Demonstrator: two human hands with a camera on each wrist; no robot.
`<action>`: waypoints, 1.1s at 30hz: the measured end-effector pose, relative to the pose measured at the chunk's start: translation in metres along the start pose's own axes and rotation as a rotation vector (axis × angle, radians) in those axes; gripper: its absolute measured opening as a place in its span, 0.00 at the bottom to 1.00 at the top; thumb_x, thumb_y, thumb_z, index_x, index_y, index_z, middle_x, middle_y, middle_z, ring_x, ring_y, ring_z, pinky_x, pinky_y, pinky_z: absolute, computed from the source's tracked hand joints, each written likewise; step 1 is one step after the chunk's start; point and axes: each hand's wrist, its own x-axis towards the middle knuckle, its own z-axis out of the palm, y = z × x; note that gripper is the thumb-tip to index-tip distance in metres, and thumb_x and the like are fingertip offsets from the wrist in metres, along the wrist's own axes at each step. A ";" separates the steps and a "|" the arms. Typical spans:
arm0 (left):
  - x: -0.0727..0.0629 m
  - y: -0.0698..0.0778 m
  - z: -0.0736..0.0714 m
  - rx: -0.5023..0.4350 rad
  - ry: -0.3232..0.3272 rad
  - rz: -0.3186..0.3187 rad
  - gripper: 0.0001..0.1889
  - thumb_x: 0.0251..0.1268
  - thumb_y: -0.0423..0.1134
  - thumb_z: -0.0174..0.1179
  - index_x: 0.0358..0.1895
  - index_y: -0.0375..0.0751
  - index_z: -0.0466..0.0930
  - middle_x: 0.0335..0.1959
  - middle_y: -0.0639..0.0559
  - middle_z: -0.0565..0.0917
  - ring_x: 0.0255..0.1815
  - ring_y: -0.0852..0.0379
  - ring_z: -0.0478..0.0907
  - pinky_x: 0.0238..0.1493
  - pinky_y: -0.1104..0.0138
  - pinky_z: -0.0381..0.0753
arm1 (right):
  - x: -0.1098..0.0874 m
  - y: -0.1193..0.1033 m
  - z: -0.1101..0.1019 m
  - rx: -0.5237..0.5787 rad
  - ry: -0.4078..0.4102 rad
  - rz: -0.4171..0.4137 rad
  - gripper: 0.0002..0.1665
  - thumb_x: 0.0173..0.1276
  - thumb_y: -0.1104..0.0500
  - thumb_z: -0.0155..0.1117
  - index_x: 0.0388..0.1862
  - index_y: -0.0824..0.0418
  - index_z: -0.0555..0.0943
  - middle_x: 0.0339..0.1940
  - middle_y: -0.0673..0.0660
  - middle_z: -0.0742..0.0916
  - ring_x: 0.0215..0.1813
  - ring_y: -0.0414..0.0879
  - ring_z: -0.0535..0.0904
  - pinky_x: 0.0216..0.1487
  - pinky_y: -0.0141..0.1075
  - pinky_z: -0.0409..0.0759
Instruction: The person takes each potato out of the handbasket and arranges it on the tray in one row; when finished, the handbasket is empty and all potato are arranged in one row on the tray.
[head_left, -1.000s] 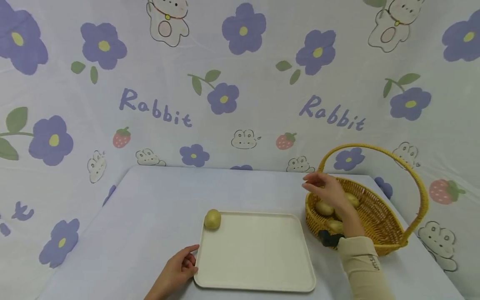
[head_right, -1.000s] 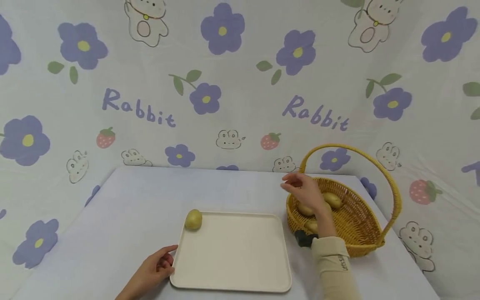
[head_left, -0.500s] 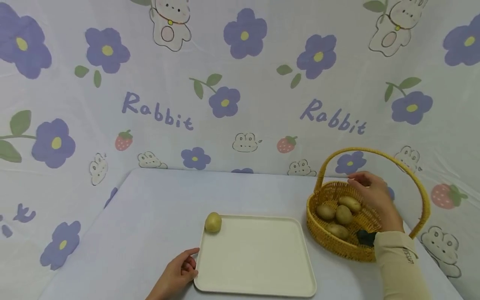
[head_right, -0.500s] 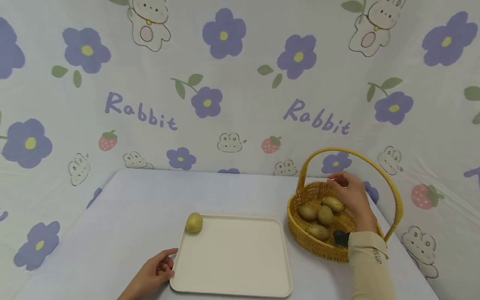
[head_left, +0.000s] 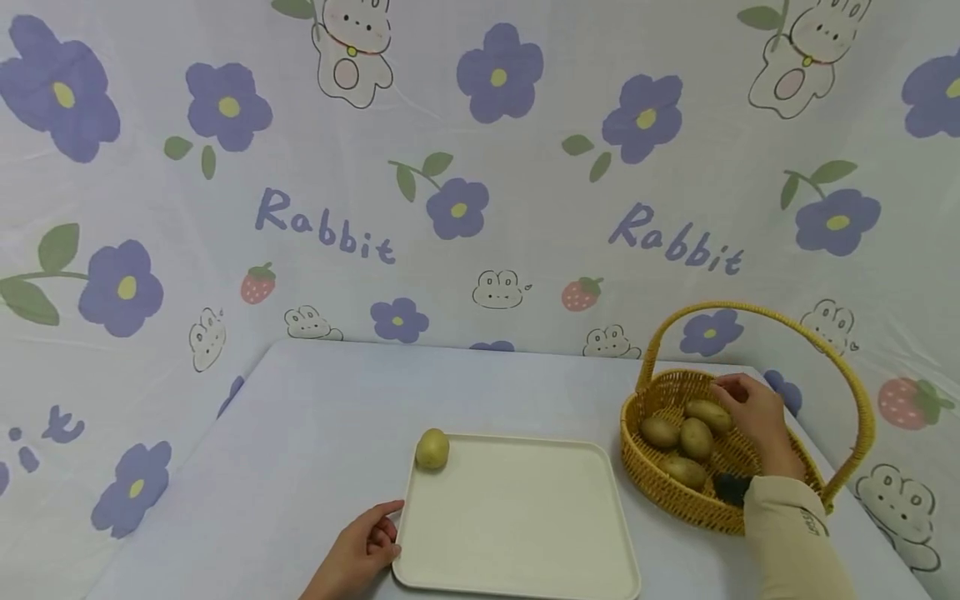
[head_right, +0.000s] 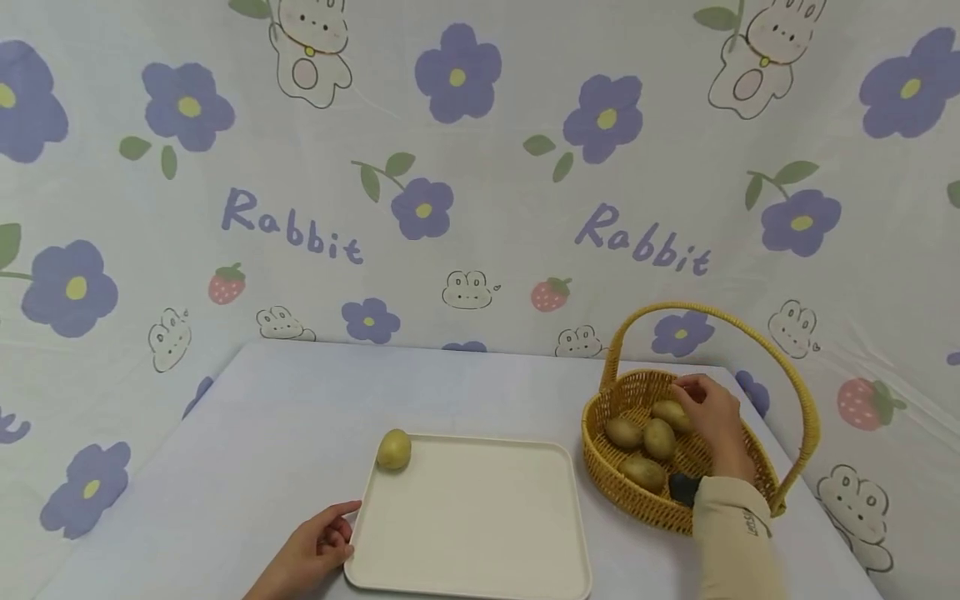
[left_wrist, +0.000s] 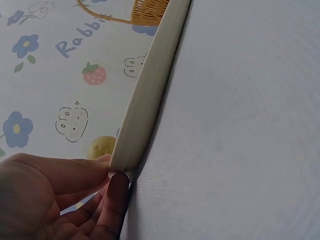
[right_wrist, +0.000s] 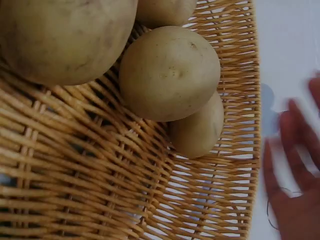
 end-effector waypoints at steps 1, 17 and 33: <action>0.000 0.000 0.000 0.002 0.002 -0.006 0.28 0.56 0.25 0.58 0.62 0.22 0.63 0.35 0.45 0.73 0.30 0.67 0.68 0.30 0.74 0.73 | -0.002 0.001 0.002 -0.002 -0.057 0.018 0.22 0.70 0.51 0.55 0.49 0.68 0.77 0.43 0.70 0.82 0.39 0.45 0.79 0.40 0.45 0.76; 0.001 0.000 0.000 -0.024 -0.001 -0.056 0.28 0.57 0.25 0.59 0.62 0.23 0.63 0.36 0.47 0.72 0.30 0.66 0.68 0.29 0.74 0.72 | -0.011 0.015 0.013 0.115 -0.531 0.018 0.36 0.59 0.61 0.67 0.62 0.75 0.66 0.52 0.77 0.76 0.49 0.62 0.75 0.42 0.42 0.75; 0.000 0.003 0.002 0.021 0.008 -0.036 0.28 0.56 0.25 0.59 0.62 0.23 0.64 0.35 0.47 0.73 0.30 0.67 0.69 0.30 0.74 0.73 | 0.006 -0.042 -0.018 0.217 -0.429 0.028 0.38 0.62 0.52 0.65 0.67 0.66 0.63 0.60 0.74 0.68 0.56 0.64 0.70 0.45 0.47 0.75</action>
